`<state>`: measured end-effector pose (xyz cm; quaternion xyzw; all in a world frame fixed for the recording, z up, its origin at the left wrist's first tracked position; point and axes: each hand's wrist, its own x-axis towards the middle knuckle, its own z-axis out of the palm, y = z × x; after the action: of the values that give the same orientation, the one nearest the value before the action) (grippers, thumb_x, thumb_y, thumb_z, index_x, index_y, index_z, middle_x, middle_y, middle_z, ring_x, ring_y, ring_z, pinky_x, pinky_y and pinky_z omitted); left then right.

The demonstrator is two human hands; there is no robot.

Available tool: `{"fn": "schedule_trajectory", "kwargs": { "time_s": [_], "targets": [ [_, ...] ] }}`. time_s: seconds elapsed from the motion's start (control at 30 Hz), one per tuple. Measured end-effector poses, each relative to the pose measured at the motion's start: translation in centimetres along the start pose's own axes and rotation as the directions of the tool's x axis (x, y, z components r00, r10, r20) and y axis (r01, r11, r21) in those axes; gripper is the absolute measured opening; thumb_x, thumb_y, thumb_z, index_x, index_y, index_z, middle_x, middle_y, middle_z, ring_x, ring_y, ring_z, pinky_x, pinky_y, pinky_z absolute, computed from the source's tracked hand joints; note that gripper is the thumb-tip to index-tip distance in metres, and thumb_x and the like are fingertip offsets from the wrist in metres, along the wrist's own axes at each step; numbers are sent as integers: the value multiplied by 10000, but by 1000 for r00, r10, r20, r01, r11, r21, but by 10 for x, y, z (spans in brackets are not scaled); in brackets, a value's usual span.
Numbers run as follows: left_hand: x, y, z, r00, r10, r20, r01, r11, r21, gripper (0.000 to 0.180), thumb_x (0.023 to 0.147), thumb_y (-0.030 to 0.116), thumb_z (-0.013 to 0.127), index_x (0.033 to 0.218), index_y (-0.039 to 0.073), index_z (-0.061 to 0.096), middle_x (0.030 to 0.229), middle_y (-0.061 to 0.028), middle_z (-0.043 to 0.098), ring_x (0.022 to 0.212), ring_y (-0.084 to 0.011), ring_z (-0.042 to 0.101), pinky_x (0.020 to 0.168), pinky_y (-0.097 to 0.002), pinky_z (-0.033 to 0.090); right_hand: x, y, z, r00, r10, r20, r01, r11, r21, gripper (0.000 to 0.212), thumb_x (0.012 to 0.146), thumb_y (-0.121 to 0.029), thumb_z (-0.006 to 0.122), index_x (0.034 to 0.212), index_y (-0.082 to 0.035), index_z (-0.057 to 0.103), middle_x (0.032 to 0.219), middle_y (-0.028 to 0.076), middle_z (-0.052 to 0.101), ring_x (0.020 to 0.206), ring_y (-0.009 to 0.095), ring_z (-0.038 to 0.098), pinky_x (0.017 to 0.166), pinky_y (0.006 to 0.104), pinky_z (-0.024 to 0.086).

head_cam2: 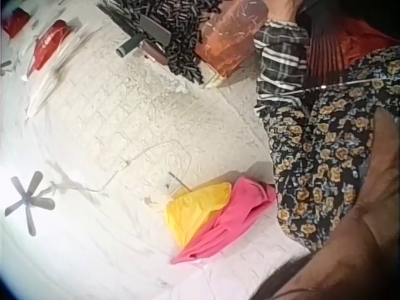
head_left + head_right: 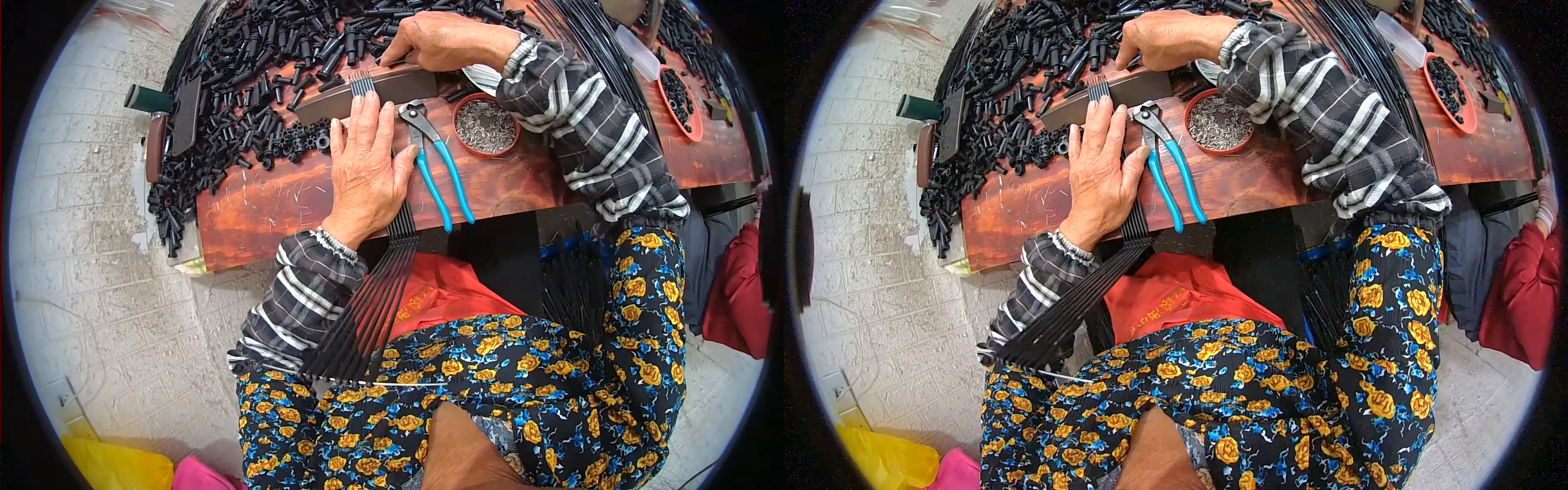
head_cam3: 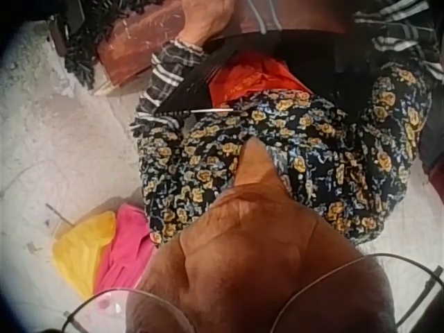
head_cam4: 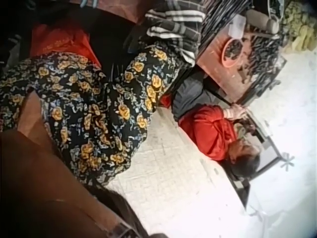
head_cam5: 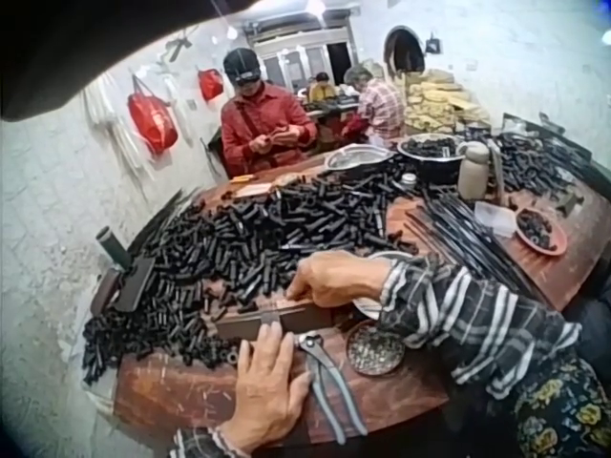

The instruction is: Assembling bundles of black rods into plastic components and trimming them with pliers.

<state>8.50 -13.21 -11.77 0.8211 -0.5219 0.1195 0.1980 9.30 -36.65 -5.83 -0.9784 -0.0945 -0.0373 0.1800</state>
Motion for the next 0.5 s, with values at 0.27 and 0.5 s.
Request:
{"fn": "schedule_trajectory", "kwargs": {
  "time_s": [0.27, 0.5],
  "targets": [
    [-2, -2, 0, 1000, -11, 10, 11, 1000, -3, 584, 902, 304, 571, 1392, 27, 411, 1487, -195, 312, 1399, -358, 257, 1114, -544, 159, 6, -6, 1, 998, -51, 26, 49, 995, 87, 450, 748, 33, 563, 1138, -155, 689, 953, 177, 697, 808, 282, 671, 704, 358, 516],
    [-1, -1, -1, 1000, -2, 1, 2, 1000, -5, 580, 899, 299, 575, 1383, 20, 421, 1481, -202, 318, 1396, -359, 261, 1111, -546, 163, 17, 2, 12, 994, -110, -25, 111, 991, 78, 342, 795, -81, 647, 1129, -145, 688, 931, 143, 706, 793, 278, 671, 701, 355, 516]
  ]
}}
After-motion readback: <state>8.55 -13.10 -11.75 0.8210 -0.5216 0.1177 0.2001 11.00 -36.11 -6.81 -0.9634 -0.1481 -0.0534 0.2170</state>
